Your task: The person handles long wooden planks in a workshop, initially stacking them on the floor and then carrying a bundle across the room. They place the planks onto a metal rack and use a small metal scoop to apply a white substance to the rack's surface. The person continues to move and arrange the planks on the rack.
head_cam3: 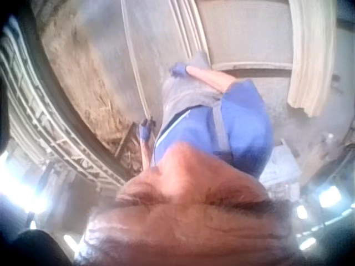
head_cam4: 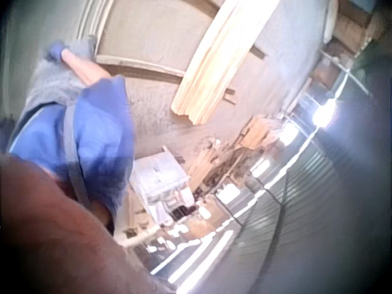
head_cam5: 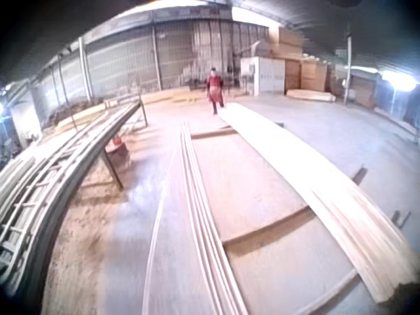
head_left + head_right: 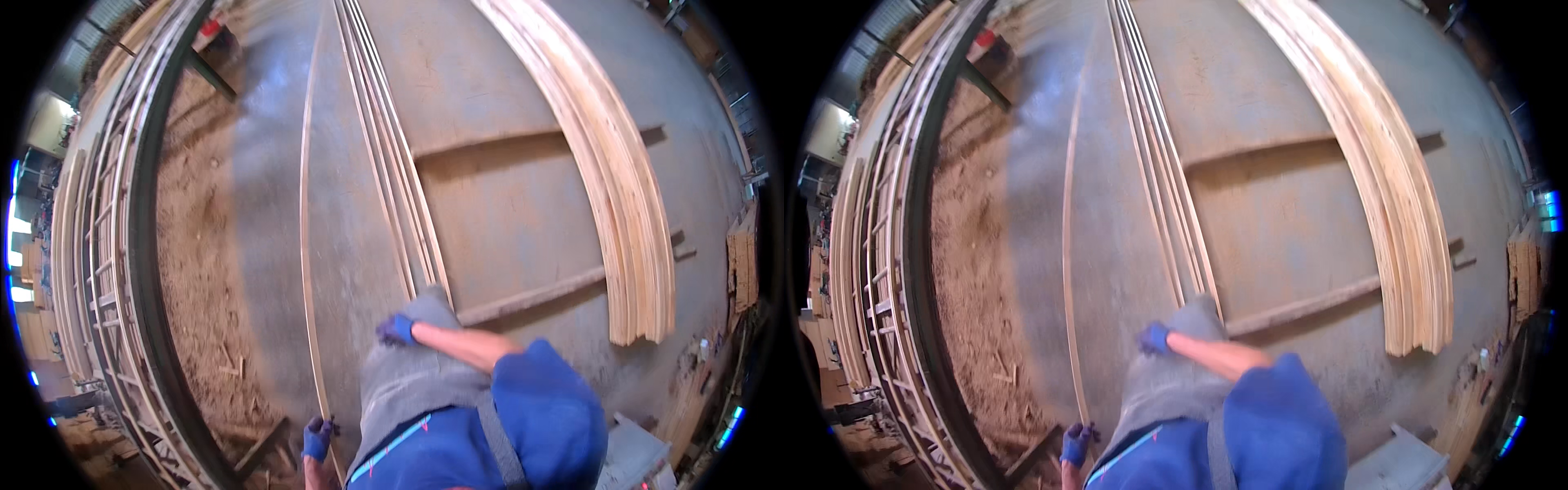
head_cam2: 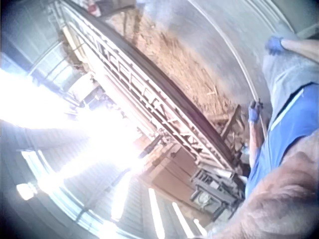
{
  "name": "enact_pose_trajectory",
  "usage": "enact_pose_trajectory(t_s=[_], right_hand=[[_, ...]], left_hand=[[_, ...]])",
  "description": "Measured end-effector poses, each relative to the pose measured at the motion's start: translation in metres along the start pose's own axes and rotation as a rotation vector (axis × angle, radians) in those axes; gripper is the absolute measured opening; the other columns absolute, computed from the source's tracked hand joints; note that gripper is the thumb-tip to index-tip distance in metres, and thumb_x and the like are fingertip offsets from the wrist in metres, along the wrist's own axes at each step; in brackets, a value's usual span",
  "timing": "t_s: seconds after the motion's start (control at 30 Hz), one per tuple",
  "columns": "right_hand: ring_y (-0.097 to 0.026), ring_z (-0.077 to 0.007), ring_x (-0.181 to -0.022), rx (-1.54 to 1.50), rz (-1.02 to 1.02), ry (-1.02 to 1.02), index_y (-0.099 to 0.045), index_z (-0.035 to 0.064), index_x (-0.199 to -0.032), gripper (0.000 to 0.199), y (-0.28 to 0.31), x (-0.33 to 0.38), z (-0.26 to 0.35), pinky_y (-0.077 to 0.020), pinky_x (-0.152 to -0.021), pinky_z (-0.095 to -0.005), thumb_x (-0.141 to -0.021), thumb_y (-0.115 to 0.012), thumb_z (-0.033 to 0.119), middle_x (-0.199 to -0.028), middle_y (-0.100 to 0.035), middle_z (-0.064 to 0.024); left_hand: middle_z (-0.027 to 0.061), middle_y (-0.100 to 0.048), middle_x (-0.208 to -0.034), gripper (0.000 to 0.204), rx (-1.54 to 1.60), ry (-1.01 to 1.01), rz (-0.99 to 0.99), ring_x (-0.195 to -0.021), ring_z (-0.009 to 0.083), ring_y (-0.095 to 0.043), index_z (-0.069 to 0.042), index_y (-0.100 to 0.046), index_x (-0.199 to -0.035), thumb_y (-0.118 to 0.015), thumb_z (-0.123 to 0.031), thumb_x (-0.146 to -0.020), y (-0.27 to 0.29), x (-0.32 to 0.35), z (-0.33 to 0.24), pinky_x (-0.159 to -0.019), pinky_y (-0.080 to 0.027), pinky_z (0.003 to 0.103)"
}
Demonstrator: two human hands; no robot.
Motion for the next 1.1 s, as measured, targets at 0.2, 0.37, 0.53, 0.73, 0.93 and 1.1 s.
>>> enact_pose_trajectory(t_s=[0.2, 0.37, 0.53, 0.73, 0.93, 1.1], right_hand=[[-0.069, -0.0206, -0.072, -0.240, 0.085, -0.062, -0.060, 0.0112, -0.123, 0.038, 0.032, 0.039, 0.007, -0.0550, -0.057, -0.0357, -0.095, -0.054, 0.037, -0.101, -0.072, -0.0101], [-0.070, -0.0208, -0.071, -0.222, 0.055, -0.095, -0.060, 0.0123, -0.123, 0.037, 0.034, 0.036, 0.030, -0.0567, -0.056, -0.0331, -0.095, -0.057, 0.036, -0.100, -0.072, -0.0105], [-0.068, -0.0189, -0.066, -0.226, 0.000, -0.095, -0.062, 0.0122, -0.122, 0.037, 0.023, 0.019, 0.073, -0.0567, -0.055, -0.0311, -0.095, -0.056, 0.037, -0.097, -0.072, -0.0091], [-0.069, -0.0232, -0.076, -0.053, -0.134, -0.051, -0.068, 0.0078, -0.111, 0.040, -0.009, -0.024, 0.143, -0.0538, -0.064, -0.0375, -0.095, -0.057, 0.043, -0.098, -0.073, -0.0101], [-0.062, -0.0297, -0.113, -0.140, -0.016, 0.071, -0.054, 0.0054, -0.132, 0.064, -0.072, -0.081, 0.220, -0.0540, -0.083, -0.0402, -0.089, -0.065, 0.052, -0.129, -0.061, -0.0172], [-0.065, -0.0301, -0.105, 0.006, 0.097, 0.300, -0.055, 0.0098, -0.129, 0.052, -0.093, -0.140, 0.266, -0.0533, -0.083, -0.0406, -0.090, -0.066, 0.042, -0.121, -0.064, -0.0152]], left_hand=[[0.0088, -0.070, -0.084, 0.021, -0.080, 0.256, 0.037, -0.075, 0.0168, -0.066, 0.003, -0.066, -0.109, -0.059, -0.012, -0.096, -0.023, 0.034, -0.057, -0.069, -0.054, 0.032], [0.0033, -0.069, -0.087, 0.019, -0.163, 0.328, 0.030, -0.080, 0.0120, -0.063, 0.001, -0.069, -0.107, -0.063, -0.013, -0.095, 0.008, 0.030, -0.042, -0.074, -0.052, 0.028], [0.0014, -0.069, -0.091, 0.019, -0.286, 0.285, 0.148, -0.083, 0.0102, -0.061, 0.000, -0.071, -0.106, -0.066, -0.013, -0.093, 0.035, 0.000, -0.049, -0.074, -0.050, 0.027], [0.0029, -0.073, -0.090, 0.019, -0.104, 0.198, 0.231, -0.081, 0.0098, -0.062, 0.000, -0.073, -0.101, -0.070, -0.015, -0.090, 0.085, -0.031, 0.000, -0.076, -0.050, 0.027], [0.0141, -0.072, -0.089, 0.033, -0.575, 0.157, -0.002, -0.082, 0.0258, -0.068, -0.008, -0.073, -0.099, -0.070, -0.037, -0.085, 0.119, -0.008, -0.039, -0.075, -0.052, 0.038], [0.0190, -0.068, -0.082, 0.032, -0.776, 0.042, -0.184, -0.079, 0.0373, -0.067, -0.012, -0.071, -0.094, -0.067, -0.042, -0.082, 0.134, 0.022, -0.028, -0.072, -0.052, 0.048]])
Point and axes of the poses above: each hand's wrist, its own x-axis away from the middle knuckle, its own y-axis out of the back of the hand, z = x × y, the point moved 7 cm from there along -x, towards the middle knuckle
